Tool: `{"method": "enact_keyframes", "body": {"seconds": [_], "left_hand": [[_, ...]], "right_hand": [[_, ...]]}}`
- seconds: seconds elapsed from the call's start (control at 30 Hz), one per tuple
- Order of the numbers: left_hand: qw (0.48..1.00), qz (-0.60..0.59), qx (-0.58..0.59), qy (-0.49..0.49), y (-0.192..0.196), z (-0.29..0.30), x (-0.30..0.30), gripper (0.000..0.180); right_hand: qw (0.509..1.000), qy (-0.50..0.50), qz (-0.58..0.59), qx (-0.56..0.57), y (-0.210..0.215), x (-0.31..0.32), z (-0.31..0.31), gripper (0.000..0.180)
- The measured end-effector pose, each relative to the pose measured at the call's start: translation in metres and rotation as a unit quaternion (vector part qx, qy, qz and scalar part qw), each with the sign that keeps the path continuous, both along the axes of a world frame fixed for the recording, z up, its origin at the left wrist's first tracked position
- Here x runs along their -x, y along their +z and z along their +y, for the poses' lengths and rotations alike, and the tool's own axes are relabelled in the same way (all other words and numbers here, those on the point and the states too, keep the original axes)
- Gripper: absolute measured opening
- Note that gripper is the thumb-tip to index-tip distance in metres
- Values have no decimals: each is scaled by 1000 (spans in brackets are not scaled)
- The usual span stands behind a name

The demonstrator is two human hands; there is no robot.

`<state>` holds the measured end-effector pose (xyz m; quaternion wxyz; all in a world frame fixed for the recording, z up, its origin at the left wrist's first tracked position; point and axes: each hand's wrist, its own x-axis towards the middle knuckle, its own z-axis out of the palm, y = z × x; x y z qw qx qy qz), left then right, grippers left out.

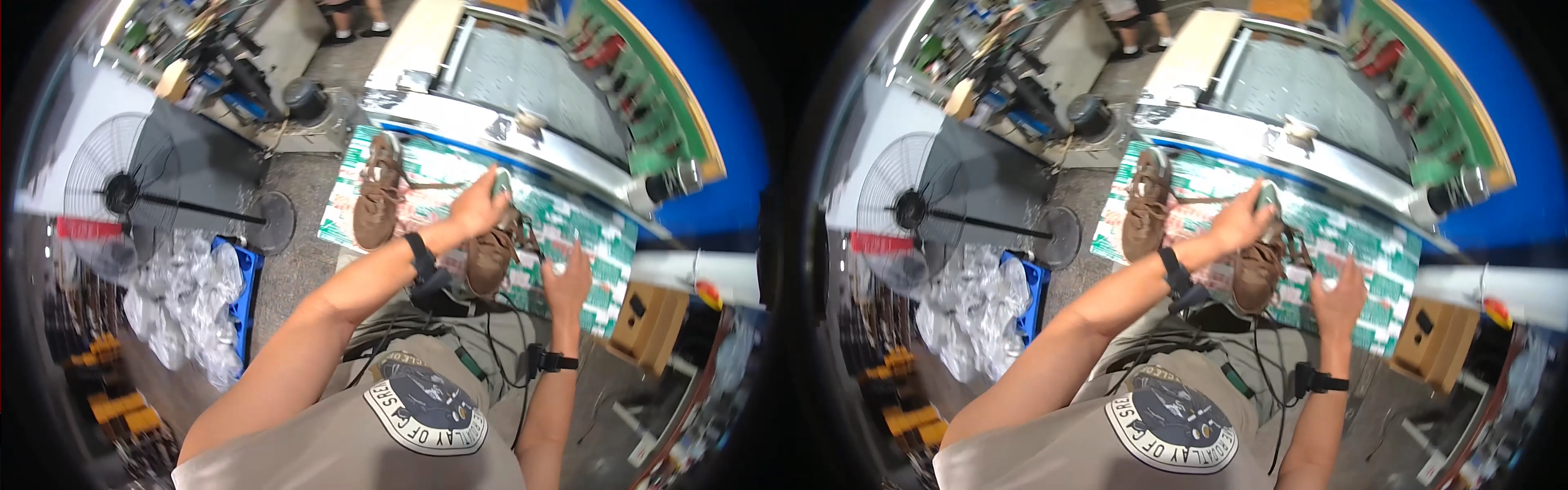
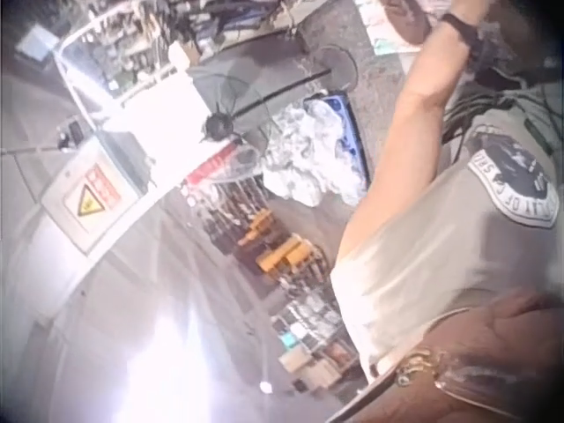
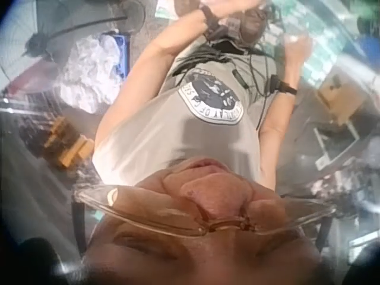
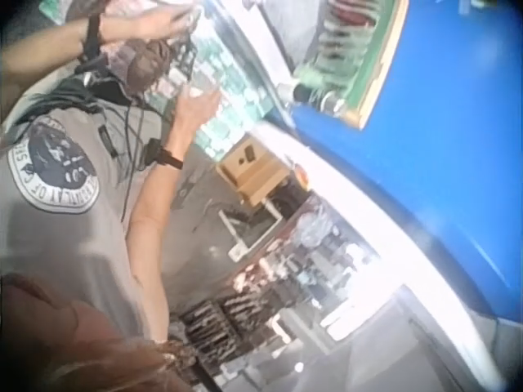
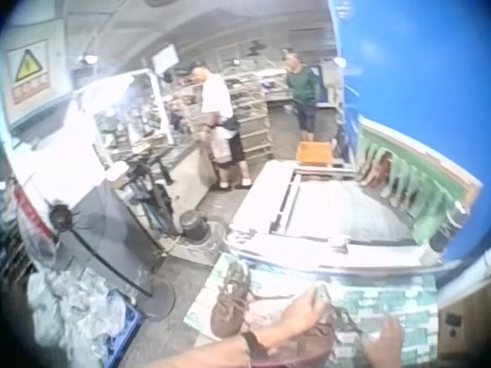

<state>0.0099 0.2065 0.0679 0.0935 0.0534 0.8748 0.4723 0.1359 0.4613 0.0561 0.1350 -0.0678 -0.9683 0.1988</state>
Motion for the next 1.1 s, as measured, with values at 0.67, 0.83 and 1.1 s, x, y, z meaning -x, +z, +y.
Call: {"method": "enact_keyframes", "body": {"seconds": [0.67,0.83,1.1], "left_hand": [[974,83,-22,208,-23,-202,-30,110],[974,103,0,203,-27,-217,-32,108],[982,68,2,174,-26,-229,-35,102]], "right_hand": [[930,-56,-132,338,-3,29,-137,86],[764,11,-256,592,86,84,-119,73],[924,333,-146,120,166,360,-256,50]]}}
